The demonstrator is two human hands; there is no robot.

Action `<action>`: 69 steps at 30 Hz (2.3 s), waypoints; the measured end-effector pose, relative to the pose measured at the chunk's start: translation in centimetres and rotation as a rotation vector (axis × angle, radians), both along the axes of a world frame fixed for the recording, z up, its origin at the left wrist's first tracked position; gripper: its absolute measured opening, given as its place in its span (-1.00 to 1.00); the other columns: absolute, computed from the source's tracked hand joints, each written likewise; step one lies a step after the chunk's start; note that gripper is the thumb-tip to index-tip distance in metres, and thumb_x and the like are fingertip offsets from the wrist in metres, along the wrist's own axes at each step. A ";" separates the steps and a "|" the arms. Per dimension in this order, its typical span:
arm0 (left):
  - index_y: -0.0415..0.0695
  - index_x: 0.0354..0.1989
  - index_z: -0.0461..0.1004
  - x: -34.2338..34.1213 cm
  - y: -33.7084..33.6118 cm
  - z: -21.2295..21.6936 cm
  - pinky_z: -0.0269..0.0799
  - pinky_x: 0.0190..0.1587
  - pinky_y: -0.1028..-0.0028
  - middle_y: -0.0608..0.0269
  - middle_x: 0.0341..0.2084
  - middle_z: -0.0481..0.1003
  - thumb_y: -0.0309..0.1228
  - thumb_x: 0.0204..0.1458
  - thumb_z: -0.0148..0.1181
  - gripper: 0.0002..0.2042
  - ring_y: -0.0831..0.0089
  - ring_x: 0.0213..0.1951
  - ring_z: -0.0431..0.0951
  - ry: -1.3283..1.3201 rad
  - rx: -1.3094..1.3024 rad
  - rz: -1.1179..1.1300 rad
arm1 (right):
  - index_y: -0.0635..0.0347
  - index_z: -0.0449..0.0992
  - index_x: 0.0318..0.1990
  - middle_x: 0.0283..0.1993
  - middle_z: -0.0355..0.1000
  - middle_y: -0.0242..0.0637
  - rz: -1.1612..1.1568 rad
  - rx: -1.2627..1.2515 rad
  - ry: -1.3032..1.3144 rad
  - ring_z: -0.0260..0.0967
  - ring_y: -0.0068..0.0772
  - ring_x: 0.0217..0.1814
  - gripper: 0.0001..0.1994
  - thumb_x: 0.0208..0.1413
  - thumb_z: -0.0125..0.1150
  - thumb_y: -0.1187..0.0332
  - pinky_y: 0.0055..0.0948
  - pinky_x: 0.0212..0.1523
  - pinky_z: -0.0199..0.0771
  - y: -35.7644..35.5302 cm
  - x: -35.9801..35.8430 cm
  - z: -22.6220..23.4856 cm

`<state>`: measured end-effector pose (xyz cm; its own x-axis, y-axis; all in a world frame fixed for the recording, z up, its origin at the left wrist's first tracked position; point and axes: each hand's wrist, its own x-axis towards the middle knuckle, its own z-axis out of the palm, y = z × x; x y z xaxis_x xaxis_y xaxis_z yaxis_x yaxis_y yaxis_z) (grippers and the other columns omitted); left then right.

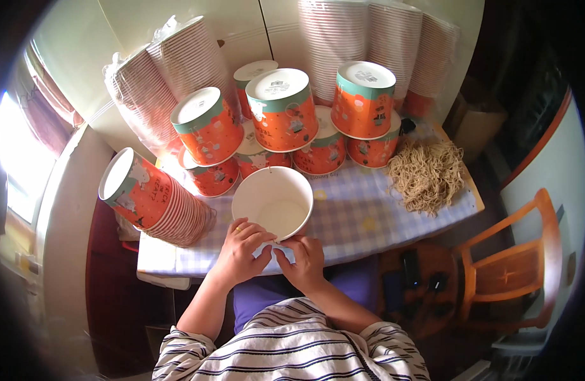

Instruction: Attaching plastic handles to paper buckets.

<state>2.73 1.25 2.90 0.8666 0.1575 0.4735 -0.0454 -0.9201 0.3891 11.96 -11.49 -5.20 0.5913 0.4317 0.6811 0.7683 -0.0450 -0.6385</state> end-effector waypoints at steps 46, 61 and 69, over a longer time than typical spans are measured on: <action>-0.10 -0.34 0.50 0.4 -0.1 0.4 0.19 0.07 0.24 0.29 -0.40 0.47 -0.58 -0.15 0.16 -0.83 0.30 -0.22 0.48 0.043 -0.009 0.001 | 0.25 0.48 -0.34 -0.53 0.41 -0.35 0.347 0.069 0.580 0.30 -0.65 -0.56 -0.92 0.01 0.26 0.53 -0.59 -0.52 0.30 -0.8 -0.9 1.3; -0.05 -0.19 0.47 0.5 0.0 0.5 0.24 0.15 0.08 0.29 -0.36 0.48 -0.54 -0.18 0.20 -0.70 0.29 -0.19 0.51 -0.001 -0.005 -0.064 | 0.25 0.49 -0.28 -0.49 0.45 -0.37 0.309 0.089 0.664 0.31 -0.72 -0.51 -0.91 0.04 0.25 0.53 -0.65 -0.50 0.30 -0.3 -0.9 -0.7; -0.08 -0.14 0.44 0.8 0.4 -0.2 0.38 0.07 0.15 0.27 -0.36 0.51 -0.57 -0.20 0.25 -0.64 0.28 -0.25 0.55 -0.030 0.042 -0.167 | 0.26 0.50 -0.26 -0.47 0.47 -0.39 0.349 0.114 0.741 0.32 -0.73 -0.49 -0.91 0.06 0.21 0.54 -0.66 -0.47 0.31 -0.1 -0.9 -0.6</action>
